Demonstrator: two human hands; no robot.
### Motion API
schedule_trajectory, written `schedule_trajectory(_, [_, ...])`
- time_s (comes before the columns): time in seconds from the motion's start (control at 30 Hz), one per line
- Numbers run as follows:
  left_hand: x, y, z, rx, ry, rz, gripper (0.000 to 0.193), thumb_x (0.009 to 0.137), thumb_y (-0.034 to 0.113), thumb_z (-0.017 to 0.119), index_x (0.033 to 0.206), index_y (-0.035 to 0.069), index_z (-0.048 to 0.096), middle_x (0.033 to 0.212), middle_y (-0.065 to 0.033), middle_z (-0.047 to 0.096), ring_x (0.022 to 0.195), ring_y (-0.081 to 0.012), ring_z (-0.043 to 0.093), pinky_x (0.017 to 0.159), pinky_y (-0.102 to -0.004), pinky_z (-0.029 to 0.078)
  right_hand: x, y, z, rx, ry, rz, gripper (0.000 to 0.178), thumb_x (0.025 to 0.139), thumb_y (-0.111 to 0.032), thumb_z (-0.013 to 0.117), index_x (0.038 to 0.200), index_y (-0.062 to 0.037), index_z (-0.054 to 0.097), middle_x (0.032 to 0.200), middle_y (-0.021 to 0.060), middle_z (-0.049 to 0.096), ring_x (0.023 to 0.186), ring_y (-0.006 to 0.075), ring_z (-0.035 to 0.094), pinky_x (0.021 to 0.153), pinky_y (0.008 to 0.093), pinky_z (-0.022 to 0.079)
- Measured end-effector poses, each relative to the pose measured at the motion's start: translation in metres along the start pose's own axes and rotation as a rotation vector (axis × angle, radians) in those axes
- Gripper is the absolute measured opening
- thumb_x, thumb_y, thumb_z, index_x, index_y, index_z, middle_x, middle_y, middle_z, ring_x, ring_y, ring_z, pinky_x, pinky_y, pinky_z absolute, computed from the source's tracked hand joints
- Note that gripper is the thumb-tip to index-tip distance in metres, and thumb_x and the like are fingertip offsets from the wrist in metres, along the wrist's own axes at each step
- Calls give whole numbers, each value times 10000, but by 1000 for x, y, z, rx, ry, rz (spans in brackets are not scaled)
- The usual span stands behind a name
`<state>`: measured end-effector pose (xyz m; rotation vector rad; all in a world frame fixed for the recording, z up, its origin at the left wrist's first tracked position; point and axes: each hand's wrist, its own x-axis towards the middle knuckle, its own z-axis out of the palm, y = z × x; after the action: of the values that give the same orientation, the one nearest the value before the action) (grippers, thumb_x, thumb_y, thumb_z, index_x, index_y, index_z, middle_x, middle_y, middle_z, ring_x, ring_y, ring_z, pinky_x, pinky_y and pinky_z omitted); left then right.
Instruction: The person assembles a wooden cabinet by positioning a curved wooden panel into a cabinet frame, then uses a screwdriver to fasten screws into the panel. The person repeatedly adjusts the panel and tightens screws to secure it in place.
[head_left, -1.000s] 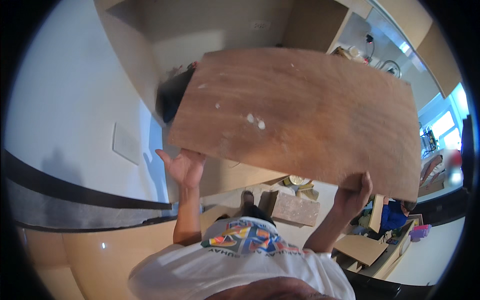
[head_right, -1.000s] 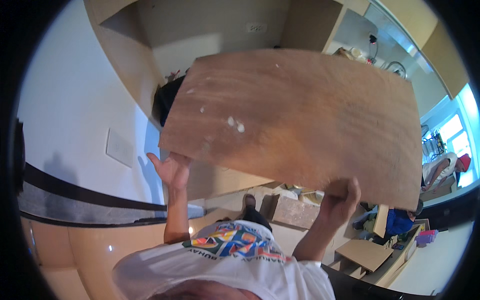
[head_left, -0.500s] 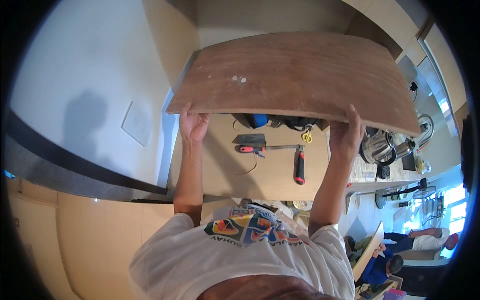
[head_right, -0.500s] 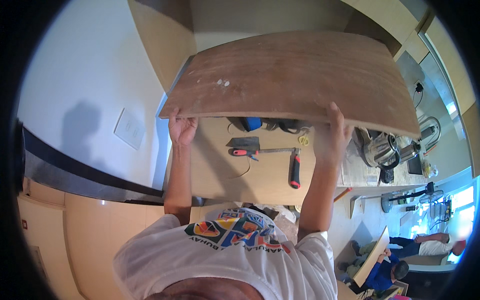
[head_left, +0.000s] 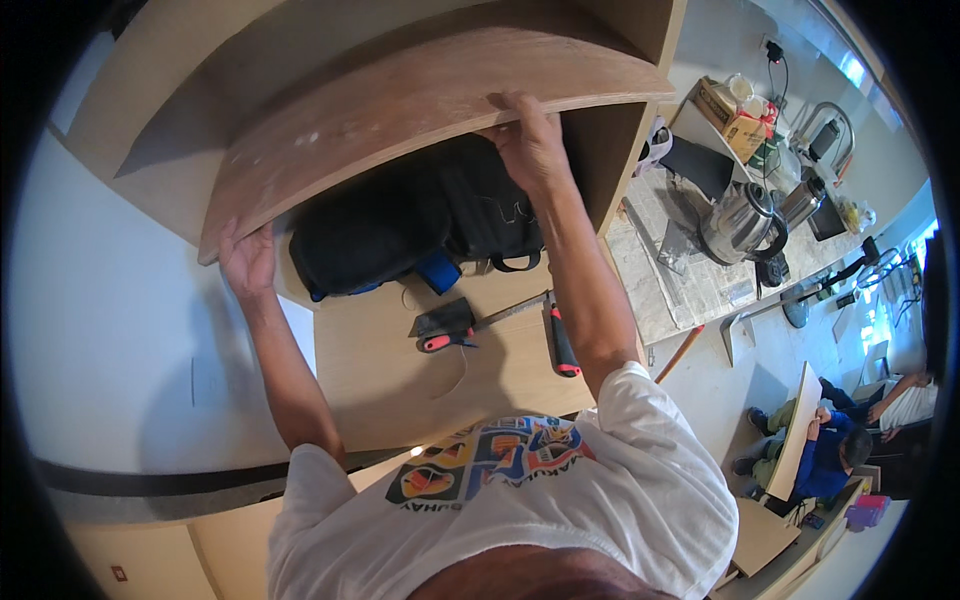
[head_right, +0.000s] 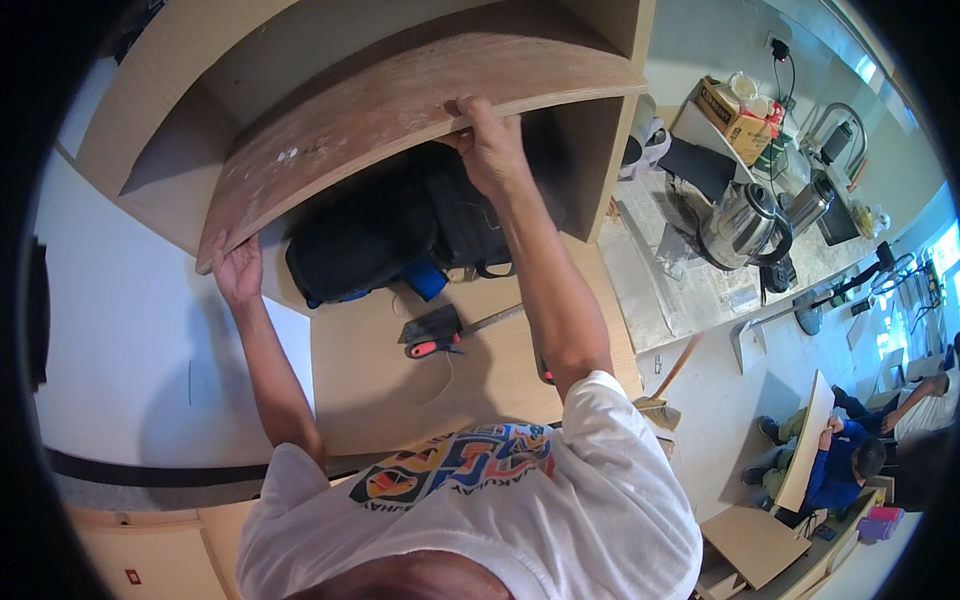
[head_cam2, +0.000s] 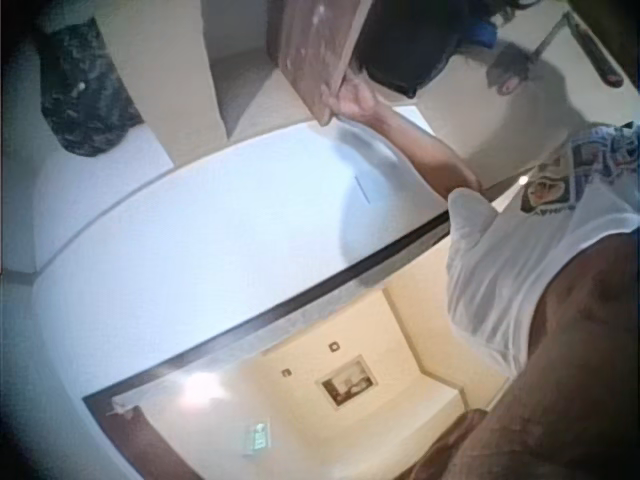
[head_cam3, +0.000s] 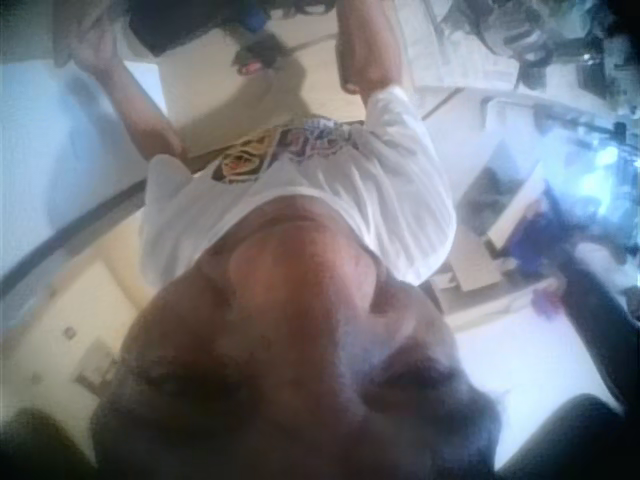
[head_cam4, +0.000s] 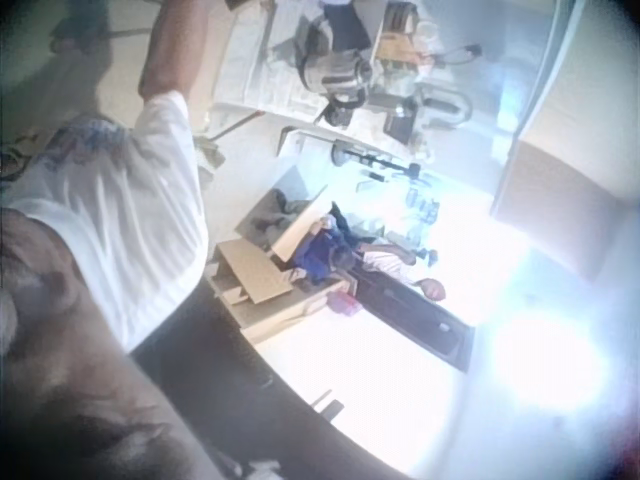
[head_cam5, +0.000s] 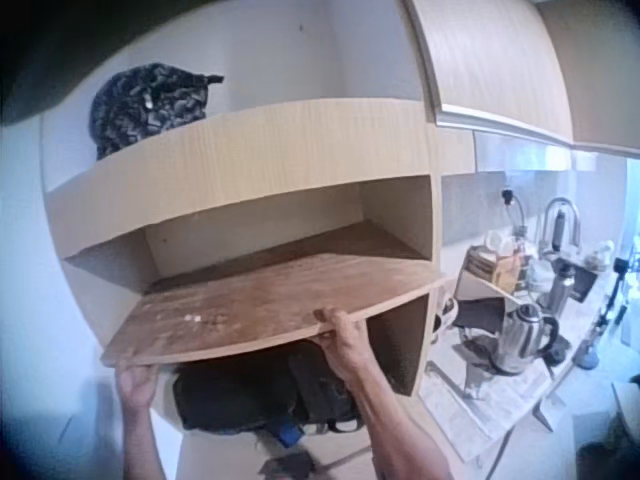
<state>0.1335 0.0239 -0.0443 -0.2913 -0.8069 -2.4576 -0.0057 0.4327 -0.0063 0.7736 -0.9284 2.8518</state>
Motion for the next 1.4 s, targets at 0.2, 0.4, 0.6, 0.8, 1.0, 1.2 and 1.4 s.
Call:
schedule_trajectory(0.2, [58,14,22,54,115,-26,516,947,51,601,1416,-32,403,1454,-213,482,1340,-382,490,1035,-532,529,55,1,20,-43,-24,-10,387,896,-134,580,1213,73,504,1134,183,589,1037,326,637,853,542,606])
schedule_trajectory(0.4, [68,11,17,52,107,-49,499,950,48,592,1407,-39,413,1429,-229,504,1342,-384,488,1053,-540,517,59,-3,28,-101,58,-55,376,887,-139,556,1213,45,522,1129,166,604,1032,311,644,802,496,609])
schedule_trajectory(0.6, [43,-7,17,40,165,9,546,928,42,607,1428,-36,402,1441,-226,496,1354,-377,462,1148,-571,380,50,23,-8,-108,74,-83,382,917,-178,600,1238,10,515,1156,163,608,1029,282,627,807,481,587])
schedule_trajectory(0.8, [53,-3,36,173,256,49,546,929,60,622,1418,-35,398,1420,-216,499,1326,-356,500,1065,-531,498,35,-33,-6,-388,-130,323,643,936,-434,708,1305,58,520,1275,211,606,1148,342,629,966,516,537])
schedule_trajectory(1.0, [41,6,12,10,40,13,474,907,45,625,1349,-19,466,1375,-208,533,1310,-358,518,1011,-511,540,24,-106,49,-1395,-391,-201,390,1023,-329,590,1161,18,702,1092,167,739,1036,224,684,930,362,525])
schedule_trajectory(1.2, [35,-20,29,85,212,49,392,908,120,618,1264,2,504,1317,-190,558,1231,-338,551,1015,-534,501,176,-123,36,-2426,-425,201,539,1033,-475,461,1489,-188,485,1553,106,441,1437,295,399,1228,384,256])
schedule_trajectory(1.4, [26,-17,57,69,59,74,401,920,103,577,1301,0,501,1277,-168,602,1135,-299,635,874,-454,582,231,-136,-7,-2623,-532,265,483,1030,-458,463,1407,-161,520,1440,115,481,1342,288,445,1155,384,297])
